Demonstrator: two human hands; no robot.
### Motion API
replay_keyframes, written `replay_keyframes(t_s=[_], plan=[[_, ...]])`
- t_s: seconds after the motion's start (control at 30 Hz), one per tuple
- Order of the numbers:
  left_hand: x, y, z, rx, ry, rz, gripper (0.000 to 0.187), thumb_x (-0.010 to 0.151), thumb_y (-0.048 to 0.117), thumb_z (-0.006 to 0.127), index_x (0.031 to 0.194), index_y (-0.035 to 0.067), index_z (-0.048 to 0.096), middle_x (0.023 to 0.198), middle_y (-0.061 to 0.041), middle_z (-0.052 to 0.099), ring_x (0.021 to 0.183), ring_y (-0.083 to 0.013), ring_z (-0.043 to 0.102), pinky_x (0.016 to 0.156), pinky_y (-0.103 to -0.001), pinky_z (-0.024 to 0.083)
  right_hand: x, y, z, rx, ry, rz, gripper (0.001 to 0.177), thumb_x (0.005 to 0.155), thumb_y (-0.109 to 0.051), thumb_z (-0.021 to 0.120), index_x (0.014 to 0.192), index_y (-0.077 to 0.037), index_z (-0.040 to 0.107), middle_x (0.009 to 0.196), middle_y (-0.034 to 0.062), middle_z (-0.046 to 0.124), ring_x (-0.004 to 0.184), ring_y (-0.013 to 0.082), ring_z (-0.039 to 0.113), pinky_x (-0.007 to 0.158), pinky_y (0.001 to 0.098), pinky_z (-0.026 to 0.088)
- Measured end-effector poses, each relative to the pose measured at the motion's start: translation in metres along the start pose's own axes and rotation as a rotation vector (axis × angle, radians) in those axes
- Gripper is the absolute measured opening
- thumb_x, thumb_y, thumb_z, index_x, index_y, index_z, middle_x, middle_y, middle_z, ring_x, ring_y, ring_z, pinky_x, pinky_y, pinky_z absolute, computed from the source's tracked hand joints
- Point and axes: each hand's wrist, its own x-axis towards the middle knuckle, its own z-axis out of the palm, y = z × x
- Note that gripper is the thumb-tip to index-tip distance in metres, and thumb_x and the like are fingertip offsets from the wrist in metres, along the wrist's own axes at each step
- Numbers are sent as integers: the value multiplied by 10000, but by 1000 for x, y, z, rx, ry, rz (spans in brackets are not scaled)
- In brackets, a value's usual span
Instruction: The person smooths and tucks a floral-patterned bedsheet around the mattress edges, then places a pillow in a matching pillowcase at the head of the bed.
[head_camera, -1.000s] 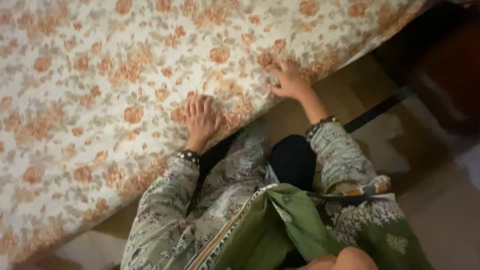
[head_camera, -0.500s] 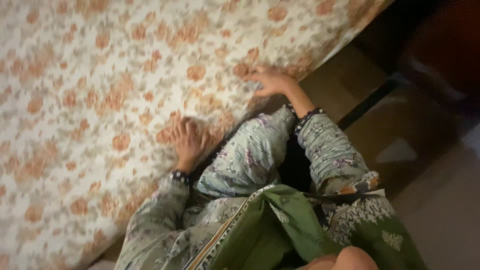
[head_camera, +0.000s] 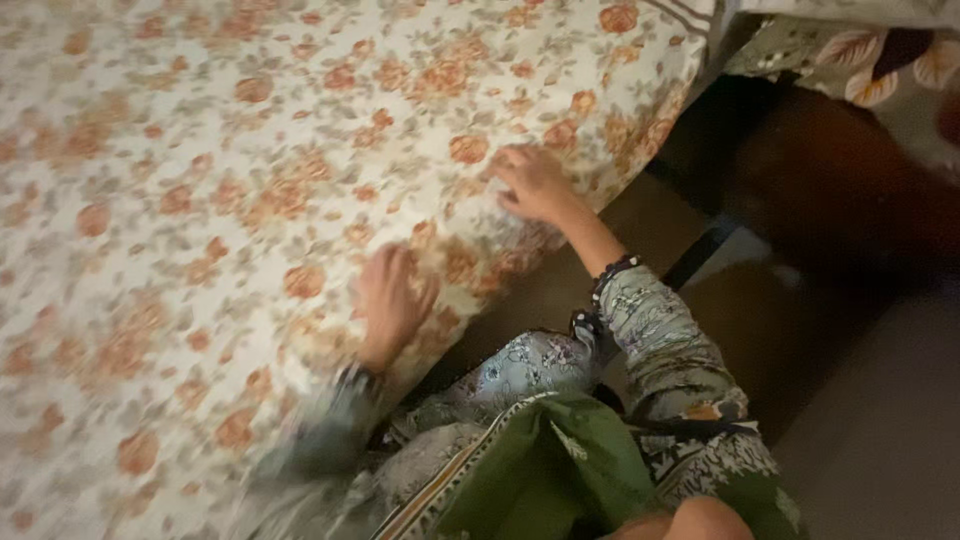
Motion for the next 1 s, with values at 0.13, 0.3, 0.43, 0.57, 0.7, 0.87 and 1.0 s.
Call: replay_keyframes(t_s=[0.13,0.3,0.43,0.57,0.7,0.87,1.0], plan=[[91,40,81,165,-413,23,456,842,335,738,1174,40,634,1146,-210,573,1032,-388,551,838,-516,450,-7,36,-1,246,-352,165,140,960,-248,712,1033,-129,721,1049,49,689,981,230,671,883,408,558],[125,61,125,-10,-306,105,392,901,376,724,1152,88,635,1110,-144,592,1059,-353,566,917,-484,477,-41,123,-46,185,27,323,104,927,-170,728,958,-79,689,972,95,658,915,287,647,828,451,528],[189,88,170,-33,-168,237,535,879,357,742,1246,4,578,1181,-167,586,1060,-366,560,868,-498,467,-47,160,-55,117,227,193,165,859,-98,691,1017,-57,666,991,130,642,928,352,649,804,461,532],[233,112,214,2,-174,207,520,838,307,742,1281,63,619,1152,-131,598,1066,-350,571,838,-499,490,-69,197,-44,146,-1,370,128,887,-132,772,894,-66,663,868,133,656,859,368,664,754,490,518],[262,115,241,32,-379,139,436,875,371,750,1199,101,641,1112,-127,602,1051,-350,574,821,-505,514,-119,274,-26,122,489,836,78,921,-112,707,982,-67,687,956,162,717,898,367,705,783,457,557],[304,132,277,-61,-279,231,418,890,385,768,1137,78,631,1123,-141,592,1057,-355,568,842,-501,508,-155,371,39,-125,668,1050,231,990,-219,694,959,10,672,883,236,691,840,451,675,735,513,531],[319,156,304,-70,-205,229,478,844,389,775,1168,73,619,1154,-141,587,1089,-358,551,861,-505,466,-155,429,65,-200,684,1002,306,1011,-295,665,923,-4,707,857,246,716,809,464,675,721,528,524]])
